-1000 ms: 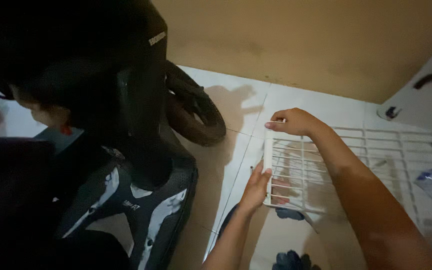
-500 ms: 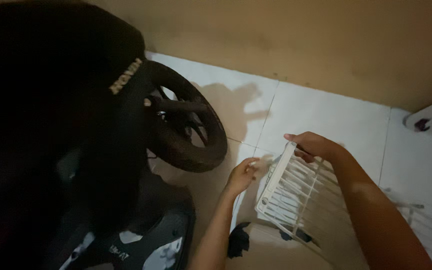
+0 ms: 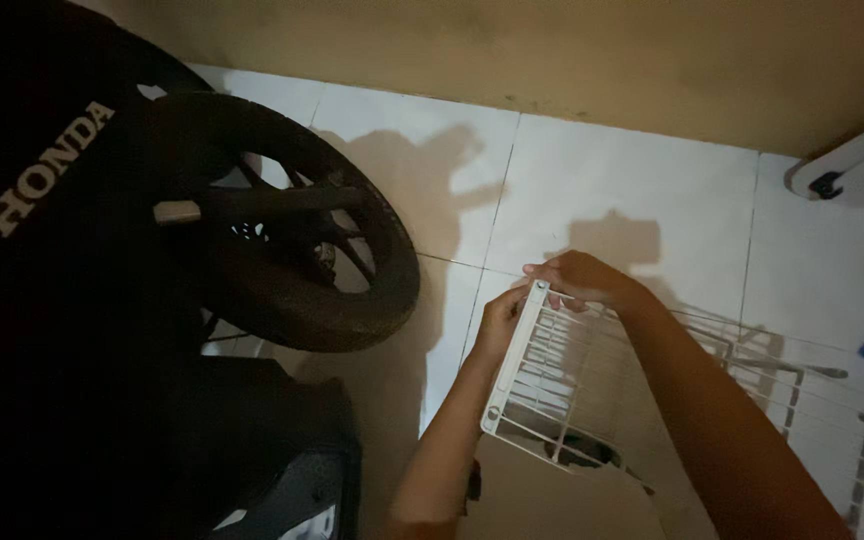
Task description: The person wipes a white plastic grid panel with a yellow cloth, then inserts white plastic rods into the panel's holes. They repeat this process with additional panels and rods, assembling a multi-panel structure on the floor.
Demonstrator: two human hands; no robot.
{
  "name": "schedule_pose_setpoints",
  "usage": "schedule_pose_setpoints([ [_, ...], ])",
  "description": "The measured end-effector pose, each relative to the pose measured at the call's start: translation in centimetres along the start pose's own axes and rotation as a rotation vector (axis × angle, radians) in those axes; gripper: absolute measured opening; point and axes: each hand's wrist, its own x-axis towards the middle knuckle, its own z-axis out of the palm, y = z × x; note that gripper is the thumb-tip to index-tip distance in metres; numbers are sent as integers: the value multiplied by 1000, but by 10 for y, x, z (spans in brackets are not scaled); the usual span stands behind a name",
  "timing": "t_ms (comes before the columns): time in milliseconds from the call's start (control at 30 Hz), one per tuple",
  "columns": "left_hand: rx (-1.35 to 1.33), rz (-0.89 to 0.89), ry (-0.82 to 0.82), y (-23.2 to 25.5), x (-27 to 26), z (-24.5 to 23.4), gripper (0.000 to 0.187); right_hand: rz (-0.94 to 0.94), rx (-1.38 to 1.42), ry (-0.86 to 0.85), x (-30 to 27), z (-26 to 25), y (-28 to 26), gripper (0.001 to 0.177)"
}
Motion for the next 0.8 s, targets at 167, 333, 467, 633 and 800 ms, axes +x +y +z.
schedule_pose_setpoints([
  [167,63,-14,15,15,-2,3,38,90,-71,-15,9,-2,1,69],
  [333,-66,-142,64,14,1,4,38,-74,-91,-44,18,1,20,77],
  [467,14,-107,80,3,3,5,39,-202,-102,59,23,7,32,73],
  [633,-149,-127,102,-14,7,-3,38,-162,-136,83,24,12,29,67],
  [800,299,-258,-31,-21,-62,-37,32,-22,-43,226,-4,11,7,65],
])
